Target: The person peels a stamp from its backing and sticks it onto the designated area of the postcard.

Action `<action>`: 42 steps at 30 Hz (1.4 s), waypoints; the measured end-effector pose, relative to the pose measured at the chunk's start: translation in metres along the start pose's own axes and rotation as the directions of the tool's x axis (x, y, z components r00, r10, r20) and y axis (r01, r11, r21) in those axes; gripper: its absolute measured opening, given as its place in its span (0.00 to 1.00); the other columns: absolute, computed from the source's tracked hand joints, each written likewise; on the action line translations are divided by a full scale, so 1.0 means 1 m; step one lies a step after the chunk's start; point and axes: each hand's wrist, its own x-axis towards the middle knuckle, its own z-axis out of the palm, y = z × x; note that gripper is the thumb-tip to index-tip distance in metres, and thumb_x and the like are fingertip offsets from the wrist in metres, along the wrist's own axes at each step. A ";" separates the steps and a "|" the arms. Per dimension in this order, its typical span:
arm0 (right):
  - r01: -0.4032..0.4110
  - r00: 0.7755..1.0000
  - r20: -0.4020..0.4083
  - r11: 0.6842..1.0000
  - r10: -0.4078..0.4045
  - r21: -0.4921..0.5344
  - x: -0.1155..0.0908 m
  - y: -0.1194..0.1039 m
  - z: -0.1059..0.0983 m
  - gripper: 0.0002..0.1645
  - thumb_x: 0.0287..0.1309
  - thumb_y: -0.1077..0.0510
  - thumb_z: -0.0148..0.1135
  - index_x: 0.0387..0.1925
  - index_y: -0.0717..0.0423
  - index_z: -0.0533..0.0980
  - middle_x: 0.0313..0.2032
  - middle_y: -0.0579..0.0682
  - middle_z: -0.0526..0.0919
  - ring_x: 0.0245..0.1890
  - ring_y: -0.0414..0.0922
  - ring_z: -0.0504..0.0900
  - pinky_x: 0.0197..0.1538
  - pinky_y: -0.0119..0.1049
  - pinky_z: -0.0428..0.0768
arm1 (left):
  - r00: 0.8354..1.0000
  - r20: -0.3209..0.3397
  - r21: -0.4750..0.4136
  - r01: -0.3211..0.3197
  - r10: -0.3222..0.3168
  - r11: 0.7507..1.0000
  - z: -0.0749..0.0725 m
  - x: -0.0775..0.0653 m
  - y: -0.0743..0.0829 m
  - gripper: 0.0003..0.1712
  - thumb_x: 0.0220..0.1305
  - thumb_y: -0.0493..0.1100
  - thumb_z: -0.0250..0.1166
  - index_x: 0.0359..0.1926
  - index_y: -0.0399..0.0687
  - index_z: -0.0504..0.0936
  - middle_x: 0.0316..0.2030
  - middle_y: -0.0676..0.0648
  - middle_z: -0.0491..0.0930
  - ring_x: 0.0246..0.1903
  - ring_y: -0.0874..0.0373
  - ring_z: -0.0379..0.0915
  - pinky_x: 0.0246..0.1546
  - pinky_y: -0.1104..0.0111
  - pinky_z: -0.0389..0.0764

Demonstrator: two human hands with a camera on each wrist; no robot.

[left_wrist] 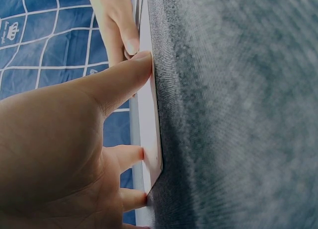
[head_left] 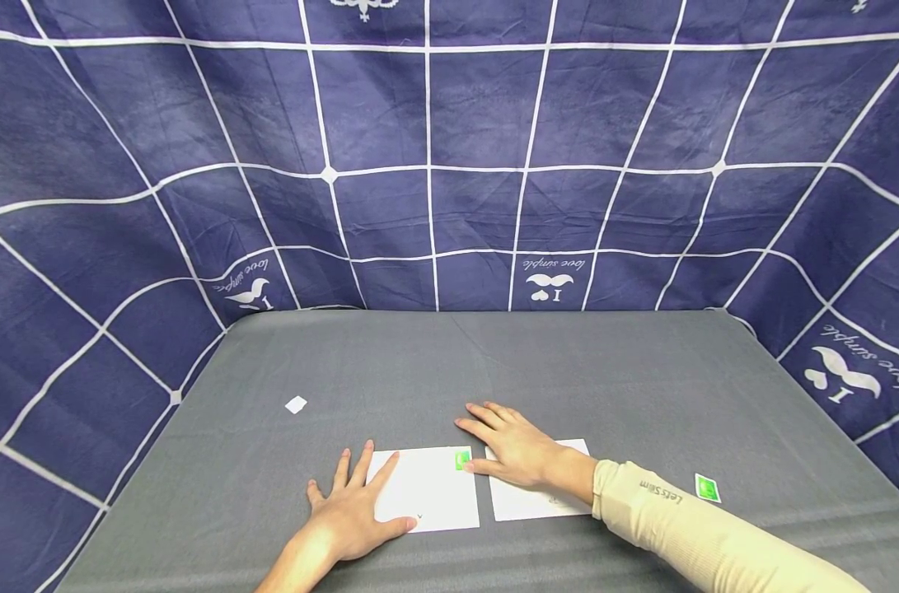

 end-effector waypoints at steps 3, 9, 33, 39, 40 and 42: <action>0.007 1.000 0.000 1.000 -0.007 0.000 -0.001 0.001 -0.001 0.38 0.63 0.36 0.54 0.68 0.49 0.63 0.68 0.55 0.62 0.67 0.59 0.58 0.65 0.53 0.57 | 1.000 -0.002 0.003 -0.001 0.001 1.000 0.000 0.000 0.000 0.53 0.49 0.72 0.64 0.71 0.53 0.61 0.71 0.36 0.50 0.68 0.30 0.39 0.48 0.24 0.43; 0.015 1.000 0.017 0.999 -0.016 0.052 -0.001 0.003 -0.003 0.34 0.70 0.39 0.44 0.70 0.49 0.61 0.69 0.55 0.61 0.68 0.58 0.57 0.66 0.52 0.55 | 1.000 -0.001 0.001 -0.003 0.003 1.000 0.000 0.000 0.000 0.52 0.49 0.72 0.64 0.71 0.53 0.61 0.71 0.35 0.50 0.67 0.30 0.39 0.48 0.24 0.43; -0.234 0.886 -0.352 0.947 0.301 0.221 -0.086 0.076 -0.037 0.20 0.66 0.52 0.57 0.53 0.61 0.76 0.50 0.58 0.77 0.53 0.60 0.72 0.53 0.60 0.65 | 0.999 -0.039 -0.003 -0.023 0.023 1.000 -0.002 -0.003 -0.008 0.53 0.49 0.71 0.65 0.70 0.49 0.62 0.70 0.35 0.51 0.68 0.31 0.36 0.56 0.31 0.40; -0.382 0.829 -0.335 0.891 0.448 0.246 -0.129 0.102 -0.063 0.05 0.61 0.60 0.62 0.30 0.56 0.79 0.24 0.44 0.74 0.24 0.41 0.71 0.29 0.37 0.69 | 0.999 -0.044 -0.014 -0.023 0.022 1.000 -0.005 -0.002 -0.010 0.53 0.49 0.71 0.65 0.70 0.49 0.62 0.70 0.33 0.50 0.68 0.31 0.36 0.56 0.31 0.41; -0.406 0.827 -0.305 0.877 0.472 0.257 -0.137 0.105 -0.066 0.06 0.61 0.61 0.62 0.28 0.55 0.78 0.22 0.42 0.72 0.22 0.38 0.67 0.26 0.35 0.67 | 0.999 -0.044 -0.015 -0.025 0.025 1.000 -0.005 -0.002 -0.009 0.53 0.49 0.71 0.65 0.70 0.49 0.62 0.70 0.33 0.49 0.68 0.31 0.37 0.56 0.31 0.42; -0.442 0.830 -0.238 0.855 0.504 0.270 -0.154 0.110 -0.071 0.07 0.61 0.61 0.62 0.26 0.55 0.77 0.20 0.40 0.69 0.19 0.34 0.63 0.23 0.32 0.63 | 0.999 -0.043 -0.014 -0.027 0.026 1.000 -0.006 -0.002 -0.010 0.53 0.49 0.70 0.65 0.70 0.49 0.62 0.70 0.32 0.49 0.68 0.31 0.38 0.56 0.31 0.43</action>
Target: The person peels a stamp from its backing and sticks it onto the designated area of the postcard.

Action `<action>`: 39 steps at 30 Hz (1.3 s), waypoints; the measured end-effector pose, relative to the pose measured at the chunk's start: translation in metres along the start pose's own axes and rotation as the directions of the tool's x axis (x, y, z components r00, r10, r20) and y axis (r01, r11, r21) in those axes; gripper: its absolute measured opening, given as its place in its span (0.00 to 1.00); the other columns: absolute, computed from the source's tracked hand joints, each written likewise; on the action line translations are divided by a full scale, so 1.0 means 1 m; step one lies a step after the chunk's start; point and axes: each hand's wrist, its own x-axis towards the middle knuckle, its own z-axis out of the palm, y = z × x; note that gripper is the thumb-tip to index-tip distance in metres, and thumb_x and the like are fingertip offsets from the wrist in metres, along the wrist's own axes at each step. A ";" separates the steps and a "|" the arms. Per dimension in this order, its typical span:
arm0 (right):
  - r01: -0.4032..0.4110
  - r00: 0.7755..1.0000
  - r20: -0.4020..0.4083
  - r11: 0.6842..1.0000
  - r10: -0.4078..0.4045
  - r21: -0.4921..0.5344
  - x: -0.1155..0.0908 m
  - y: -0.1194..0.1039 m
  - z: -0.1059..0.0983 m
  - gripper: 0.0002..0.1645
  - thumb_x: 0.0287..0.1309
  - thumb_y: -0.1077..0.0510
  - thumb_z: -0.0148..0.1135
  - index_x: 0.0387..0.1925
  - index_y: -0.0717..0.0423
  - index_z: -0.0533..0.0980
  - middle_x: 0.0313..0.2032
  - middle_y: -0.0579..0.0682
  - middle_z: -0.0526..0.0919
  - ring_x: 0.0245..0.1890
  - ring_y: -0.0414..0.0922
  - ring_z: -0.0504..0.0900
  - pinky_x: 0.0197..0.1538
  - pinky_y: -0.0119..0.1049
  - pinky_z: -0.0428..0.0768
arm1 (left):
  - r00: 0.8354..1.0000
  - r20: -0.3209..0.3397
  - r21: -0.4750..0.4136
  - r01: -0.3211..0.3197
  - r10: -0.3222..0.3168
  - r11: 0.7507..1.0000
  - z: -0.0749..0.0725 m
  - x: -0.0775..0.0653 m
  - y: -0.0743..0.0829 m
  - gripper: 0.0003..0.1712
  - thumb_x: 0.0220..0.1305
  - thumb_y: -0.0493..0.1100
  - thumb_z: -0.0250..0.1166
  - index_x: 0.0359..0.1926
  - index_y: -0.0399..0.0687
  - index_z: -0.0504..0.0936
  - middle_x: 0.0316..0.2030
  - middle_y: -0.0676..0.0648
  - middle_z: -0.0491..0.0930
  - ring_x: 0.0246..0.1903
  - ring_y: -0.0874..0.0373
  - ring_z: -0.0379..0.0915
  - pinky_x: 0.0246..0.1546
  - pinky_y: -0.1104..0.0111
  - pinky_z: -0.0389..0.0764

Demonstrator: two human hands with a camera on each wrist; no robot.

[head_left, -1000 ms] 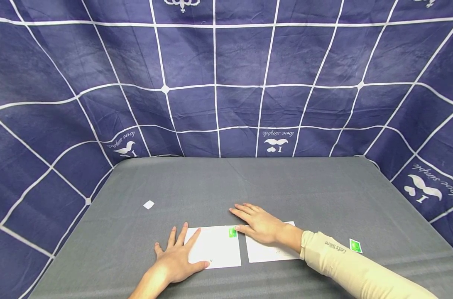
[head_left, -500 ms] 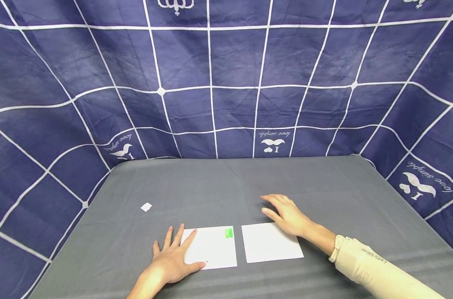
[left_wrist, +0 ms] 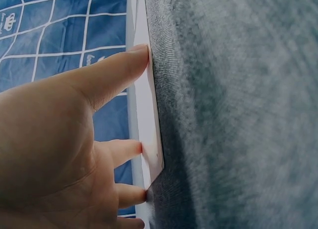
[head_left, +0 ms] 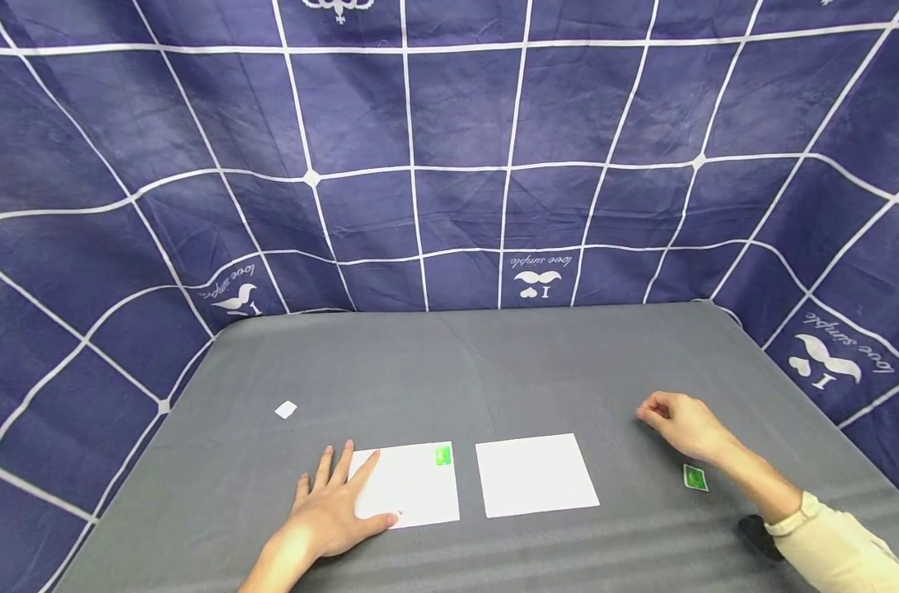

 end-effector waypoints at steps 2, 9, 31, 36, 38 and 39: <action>-0.022 0.997 0.079 1.000 0.021 0.009 -0.011 0.010 -0.009 0.07 0.60 0.61 0.62 0.26 0.54 0.76 0.20 0.40 0.69 0.20 0.33 0.63 0.24 0.31 0.63 | 1.000 0.003 0.005 0.000 0.000 1.000 0.000 0.000 0.001 0.53 0.49 0.70 0.65 0.70 0.49 0.62 0.70 0.31 0.49 0.68 0.31 0.38 0.56 0.31 0.45; -0.033 0.946 0.326 0.993 -0.005 0.110 -0.036 0.038 -0.029 0.09 0.51 0.62 0.69 0.30 0.56 0.74 0.22 0.41 0.69 0.22 0.32 0.64 0.26 0.31 0.63 | 1.000 0.001 -0.001 0.010 -0.010 1.000 0.000 0.001 0.001 0.53 0.51 0.71 0.63 0.71 0.49 0.60 0.70 0.31 0.50 0.67 0.31 0.41 0.56 0.32 0.47; 0.187 0.966 0.081 0.876 -0.247 0.445 -0.015 -0.010 -0.014 0.03 0.61 0.66 0.60 0.35 0.59 0.80 0.27 0.40 0.82 0.26 0.33 0.76 0.26 0.33 0.75 | 0.881 -0.392 -0.242 -0.375 0.263 0.895 -0.010 0.013 0.091 0.19 0.60 0.50 0.67 0.53 0.56 0.81 0.47 0.56 0.82 0.48 0.58 0.77 0.44 0.53 0.75; 0.342 0.924 -0.017 0.806 -0.382 0.482 -0.002 -0.064 0.005 0.08 0.62 0.68 0.59 0.41 0.55 0.77 0.28 0.41 0.81 0.27 0.36 0.77 0.29 0.32 0.75 | 0.909 -0.243 -0.473 -0.416 0.338 0.777 -0.004 0.022 0.124 0.14 0.65 0.51 0.62 0.48 0.53 0.83 0.40 0.60 0.83 0.43 0.64 0.77 0.45 0.56 0.76; 0.414 0.895 -0.051 0.781 -0.443 0.467 0.003 -0.083 0.011 0.11 0.62 0.69 0.57 0.44 0.54 0.75 0.28 0.40 0.79 0.26 0.36 0.77 0.30 0.31 0.75 | 0.912 -0.214 -0.530 -0.410 0.351 0.743 0.000 0.025 0.132 0.15 0.66 0.52 0.61 0.48 0.51 0.83 0.39 0.60 0.83 0.42 0.64 0.77 0.44 0.57 0.76; 0.447 0.879 -0.062 0.771 -0.473 0.453 0.004 -0.092 0.014 0.13 0.62 0.69 0.57 0.45 0.53 0.75 0.28 0.40 0.79 0.26 0.36 0.76 0.30 0.30 0.75 | 0.912 -0.209 -0.555 -0.408 0.353 0.725 0.002 0.026 0.136 0.15 0.66 0.51 0.61 0.48 0.50 0.83 0.38 0.60 0.83 0.41 0.63 0.77 0.43 0.58 0.76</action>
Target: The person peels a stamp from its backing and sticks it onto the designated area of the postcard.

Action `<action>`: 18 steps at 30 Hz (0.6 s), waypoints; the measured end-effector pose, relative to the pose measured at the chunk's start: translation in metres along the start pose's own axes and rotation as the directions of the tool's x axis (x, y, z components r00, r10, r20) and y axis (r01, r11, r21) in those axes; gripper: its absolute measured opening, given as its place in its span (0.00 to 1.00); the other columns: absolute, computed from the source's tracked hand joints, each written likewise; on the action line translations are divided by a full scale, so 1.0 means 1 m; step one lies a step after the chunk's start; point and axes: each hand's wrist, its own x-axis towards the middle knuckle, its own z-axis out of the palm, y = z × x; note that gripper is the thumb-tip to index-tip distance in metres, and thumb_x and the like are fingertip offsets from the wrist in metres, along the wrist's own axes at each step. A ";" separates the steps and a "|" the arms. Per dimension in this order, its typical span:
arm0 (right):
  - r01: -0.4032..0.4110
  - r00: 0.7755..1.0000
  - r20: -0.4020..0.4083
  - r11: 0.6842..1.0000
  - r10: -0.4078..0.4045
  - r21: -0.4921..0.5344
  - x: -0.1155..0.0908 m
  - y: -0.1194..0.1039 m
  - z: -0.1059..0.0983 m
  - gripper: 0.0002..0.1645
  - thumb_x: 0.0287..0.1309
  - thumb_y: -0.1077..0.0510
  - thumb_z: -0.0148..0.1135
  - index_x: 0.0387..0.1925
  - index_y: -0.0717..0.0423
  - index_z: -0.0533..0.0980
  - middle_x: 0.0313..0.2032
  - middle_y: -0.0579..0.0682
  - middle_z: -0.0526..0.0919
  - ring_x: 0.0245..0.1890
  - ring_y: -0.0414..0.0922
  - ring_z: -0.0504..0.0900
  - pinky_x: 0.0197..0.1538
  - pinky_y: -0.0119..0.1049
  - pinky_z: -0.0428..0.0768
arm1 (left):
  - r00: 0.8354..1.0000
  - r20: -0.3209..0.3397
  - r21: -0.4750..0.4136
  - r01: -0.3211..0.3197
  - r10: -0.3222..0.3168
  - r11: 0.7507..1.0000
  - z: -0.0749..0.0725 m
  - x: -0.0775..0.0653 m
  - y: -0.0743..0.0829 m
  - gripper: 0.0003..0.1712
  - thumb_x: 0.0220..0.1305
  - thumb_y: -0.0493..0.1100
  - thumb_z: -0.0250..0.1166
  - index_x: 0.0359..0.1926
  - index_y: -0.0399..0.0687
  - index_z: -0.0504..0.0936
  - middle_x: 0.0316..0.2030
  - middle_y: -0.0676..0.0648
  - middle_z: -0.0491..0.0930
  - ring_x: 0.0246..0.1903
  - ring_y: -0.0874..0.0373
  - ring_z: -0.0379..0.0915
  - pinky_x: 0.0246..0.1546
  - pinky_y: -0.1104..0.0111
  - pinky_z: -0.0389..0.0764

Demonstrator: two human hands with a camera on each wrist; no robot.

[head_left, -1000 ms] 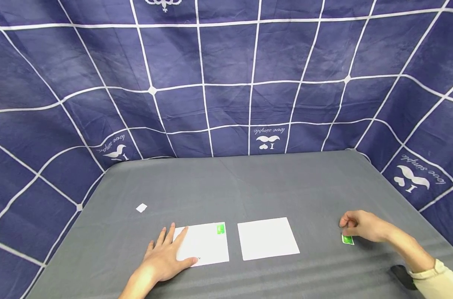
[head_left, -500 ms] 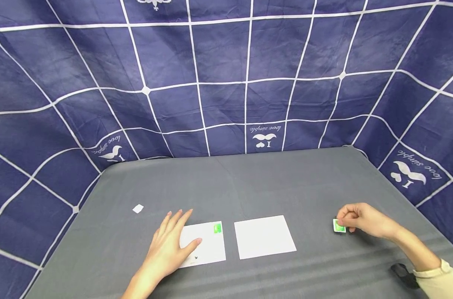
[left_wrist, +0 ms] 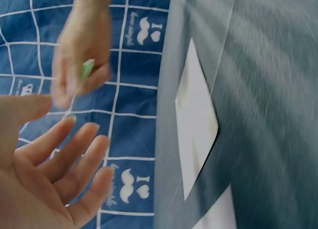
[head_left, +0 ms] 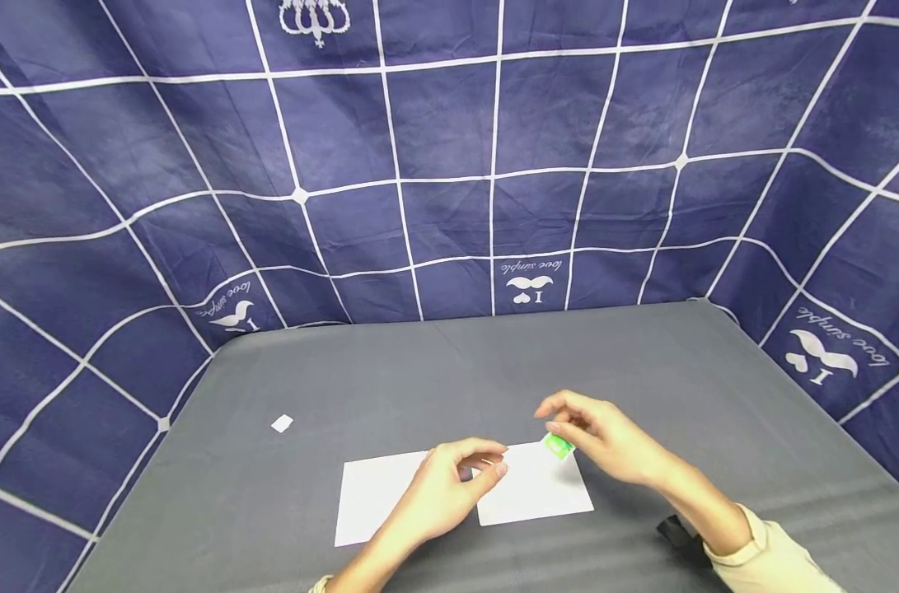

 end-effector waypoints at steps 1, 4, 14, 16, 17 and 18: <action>0.032 0.999 0.011 0.999 -0.032 -0.010 0.005 -0.004 0.006 0.14 0.62 0.70 0.57 0.46 0.53 0.74 0.28 0.39 0.78 0.26 0.36 0.76 0.30 0.30 0.74 | 1.000 0.002 -0.026 0.002 -0.002 1.000 0.003 0.001 0.000 0.16 0.66 0.51 0.61 0.49 0.48 0.83 0.38 0.59 0.83 0.41 0.63 0.77 0.43 0.59 0.76; 0.109 0.993 0.046 0.994 -0.108 -0.022 0.017 -0.015 0.019 0.16 0.63 0.70 0.56 0.49 0.51 0.72 0.27 0.37 0.76 0.24 0.33 0.73 0.30 0.29 0.73 | 0.999 0.012 -0.115 0.035 -0.033 0.993 0.006 0.002 -0.001 0.16 0.66 0.49 0.61 0.48 0.45 0.83 0.39 0.55 0.83 0.41 0.59 0.78 0.41 0.61 0.77; 0.206 0.978 0.050 0.978 -0.205 -0.018 0.036 -0.027 0.038 0.17 0.63 0.72 0.54 0.49 0.53 0.70 0.26 0.38 0.74 0.23 0.31 0.69 0.28 0.27 0.72 | 0.999 -0.028 -0.277 0.026 -0.035 0.961 0.002 0.003 -0.008 0.09 0.67 0.41 0.60 0.41 0.42 0.84 0.36 0.50 0.84 0.39 0.51 0.81 0.40 0.66 0.79; 0.178 0.984 0.018 0.984 -0.177 -0.015 0.038 -0.027 0.041 0.15 0.63 0.71 0.55 0.49 0.53 0.71 0.26 0.38 0.74 0.23 0.32 0.70 0.27 0.28 0.72 | 0.998 -0.045 -0.290 0.024 -0.038 0.957 -0.001 0.003 -0.008 0.09 0.67 0.41 0.60 0.41 0.42 0.84 0.36 0.50 0.84 0.40 0.50 0.81 0.41 0.65 0.79; 0.159 0.987 -0.006 0.987 -0.159 -0.011 0.040 -0.027 0.043 0.15 0.63 0.70 0.55 0.48 0.53 0.71 0.26 0.38 0.75 0.23 0.32 0.71 0.27 0.28 0.73 | 0.998 -0.055 -0.291 0.023 -0.041 0.956 -0.002 0.003 -0.007 0.10 0.67 0.42 0.61 0.42 0.42 0.84 0.36 0.50 0.84 0.40 0.51 0.81 0.42 0.64 0.78; 0.139 0.990 -0.033 0.990 -0.140 -0.005 0.041 -0.027 0.045 0.14 0.63 0.69 0.56 0.48 0.53 0.71 0.26 0.38 0.76 0.22 0.33 0.72 0.27 0.29 0.73 | 0.997 -0.066 -0.291 0.024 -0.045 0.956 -0.004 0.003 -0.007 0.10 0.67 0.42 0.61 0.42 0.42 0.84 0.36 0.50 0.84 0.40 0.51 0.80 0.42 0.64 0.78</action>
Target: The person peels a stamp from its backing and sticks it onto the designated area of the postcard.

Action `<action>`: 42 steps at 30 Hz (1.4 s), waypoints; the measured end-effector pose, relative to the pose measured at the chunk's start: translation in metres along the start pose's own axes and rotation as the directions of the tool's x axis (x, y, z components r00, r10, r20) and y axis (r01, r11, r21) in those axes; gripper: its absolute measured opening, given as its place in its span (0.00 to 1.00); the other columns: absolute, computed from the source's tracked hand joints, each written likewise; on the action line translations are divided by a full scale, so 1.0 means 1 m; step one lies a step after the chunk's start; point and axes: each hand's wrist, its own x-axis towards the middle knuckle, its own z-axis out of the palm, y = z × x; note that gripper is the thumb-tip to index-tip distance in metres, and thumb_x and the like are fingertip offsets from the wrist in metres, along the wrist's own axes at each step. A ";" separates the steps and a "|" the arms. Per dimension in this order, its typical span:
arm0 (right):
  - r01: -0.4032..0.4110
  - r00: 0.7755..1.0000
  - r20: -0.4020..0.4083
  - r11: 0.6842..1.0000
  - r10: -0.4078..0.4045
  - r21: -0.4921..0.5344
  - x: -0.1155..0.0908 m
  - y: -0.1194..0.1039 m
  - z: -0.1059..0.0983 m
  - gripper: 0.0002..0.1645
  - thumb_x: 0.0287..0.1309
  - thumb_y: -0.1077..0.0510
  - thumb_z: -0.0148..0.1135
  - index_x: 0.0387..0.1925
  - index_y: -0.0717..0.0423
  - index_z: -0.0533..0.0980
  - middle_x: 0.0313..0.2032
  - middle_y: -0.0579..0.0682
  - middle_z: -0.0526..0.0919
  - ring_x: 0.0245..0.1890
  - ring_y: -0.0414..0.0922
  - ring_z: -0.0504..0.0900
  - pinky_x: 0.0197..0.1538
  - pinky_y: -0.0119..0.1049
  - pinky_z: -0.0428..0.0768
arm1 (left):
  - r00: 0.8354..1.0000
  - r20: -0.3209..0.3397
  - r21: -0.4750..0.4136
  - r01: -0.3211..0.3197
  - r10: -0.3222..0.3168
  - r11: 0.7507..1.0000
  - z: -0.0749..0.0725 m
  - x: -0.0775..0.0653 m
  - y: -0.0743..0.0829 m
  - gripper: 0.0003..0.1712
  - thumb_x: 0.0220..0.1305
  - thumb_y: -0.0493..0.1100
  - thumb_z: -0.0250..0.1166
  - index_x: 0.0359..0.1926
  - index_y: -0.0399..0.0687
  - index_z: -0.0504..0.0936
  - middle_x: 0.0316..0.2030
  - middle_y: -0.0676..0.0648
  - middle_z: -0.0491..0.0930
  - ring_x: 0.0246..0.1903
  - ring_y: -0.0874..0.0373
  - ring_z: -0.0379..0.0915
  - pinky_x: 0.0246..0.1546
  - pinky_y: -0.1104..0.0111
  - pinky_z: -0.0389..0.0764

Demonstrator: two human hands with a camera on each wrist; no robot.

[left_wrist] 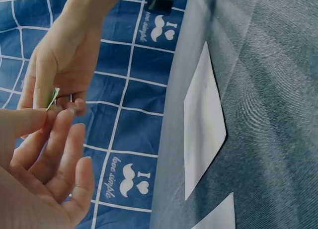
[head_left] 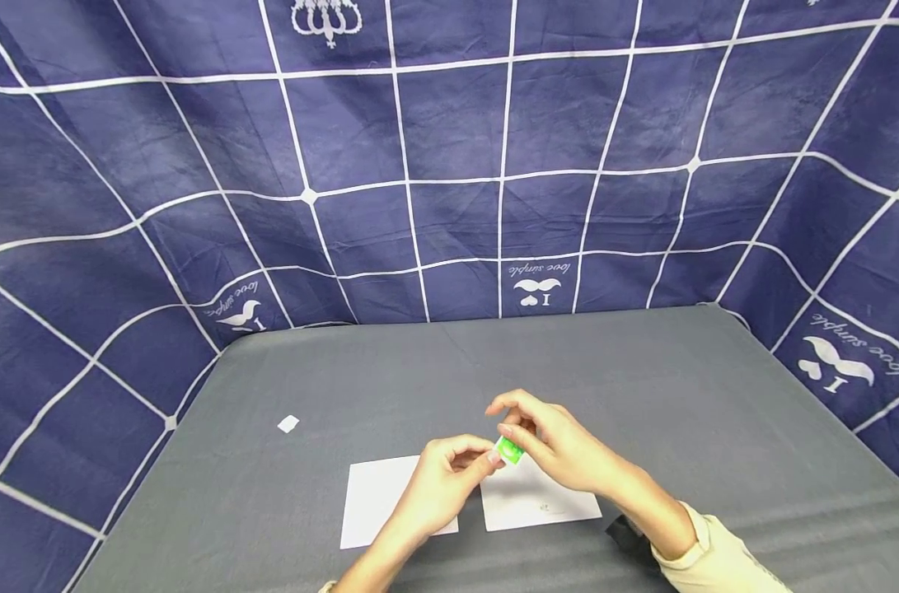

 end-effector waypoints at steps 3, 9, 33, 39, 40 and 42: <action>-0.063 0.994 -0.085 0.998 0.064 0.019 0.003 0.001 0.008 0.13 0.63 0.67 0.58 0.47 0.53 0.72 0.24 0.37 0.76 0.20 0.35 0.72 0.24 0.29 0.72 | 0.999 -0.040 -0.008 0.002 -0.002 1.000 -0.003 -0.002 0.001 0.11 0.67 0.43 0.61 0.42 0.40 0.83 0.36 0.49 0.84 0.39 0.54 0.79 0.43 0.62 0.77; -0.125 0.982 -0.109 0.958 0.157 0.259 0.008 0.000 0.019 0.14 0.66 0.67 0.53 0.52 0.60 0.68 0.22 0.44 0.74 0.20 0.36 0.69 0.24 0.31 0.70 | 0.998 -0.066 -0.112 0.016 -0.024 0.994 -0.006 -0.004 0.000 0.14 0.67 0.43 0.60 0.45 0.36 0.81 0.37 0.44 0.82 0.38 0.54 0.78 0.45 0.62 0.77; -0.031 0.906 -0.391 0.947 0.161 0.318 0.012 0.002 0.033 0.09 0.67 0.71 0.48 0.44 0.67 0.74 0.28 0.48 0.76 0.31 0.39 0.76 0.39 0.28 0.75 | 0.992 -0.114 -0.238 0.019 -0.047 0.971 -0.009 0.001 -0.003 0.14 0.66 0.40 0.61 0.43 0.30 0.80 0.33 0.41 0.82 0.36 0.54 0.79 0.43 0.64 0.79; 0.113 0.783 -0.588 0.976 -0.204 -0.188 0.017 -0.009 0.040 0.10 0.65 0.58 0.58 0.36 0.61 0.81 0.32 0.49 0.82 0.32 0.44 0.78 0.39 0.30 0.73 | 0.970 -0.238 -0.121 0.020 -0.048 0.992 -0.013 0.003 0.001 0.14 0.66 0.43 0.62 0.42 0.36 0.83 0.33 0.42 0.83 0.37 0.49 0.80 0.45 0.58 0.77; 0.123 0.779 -0.574 0.960 -0.251 -0.252 0.018 -0.011 0.042 0.12 0.66 0.56 0.58 0.36 0.60 0.82 0.32 0.50 0.82 0.32 0.46 0.78 0.41 0.32 0.73 | 0.967 -0.249 -0.106 0.018 -0.044 0.994 -0.013 0.003 0.002 0.14 0.66 0.43 0.62 0.43 0.36 0.83 0.34 0.42 0.83 0.37 0.49 0.80 0.45 0.57 0.76; 0.102 0.791 -0.542 0.933 -0.286 -0.344 0.019 -0.014 0.048 0.15 0.68 0.53 0.55 0.38 0.60 0.82 0.34 0.50 0.83 0.35 0.48 0.79 0.43 0.34 0.72 | 0.963 -0.266 -0.097 0.004 -0.030 0.995 -0.015 0.003 0.003 0.13 0.66 0.43 0.62 0.43 0.36 0.83 0.35 0.42 0.83 0.37 0.48 0.80 0.45 0.57 0.76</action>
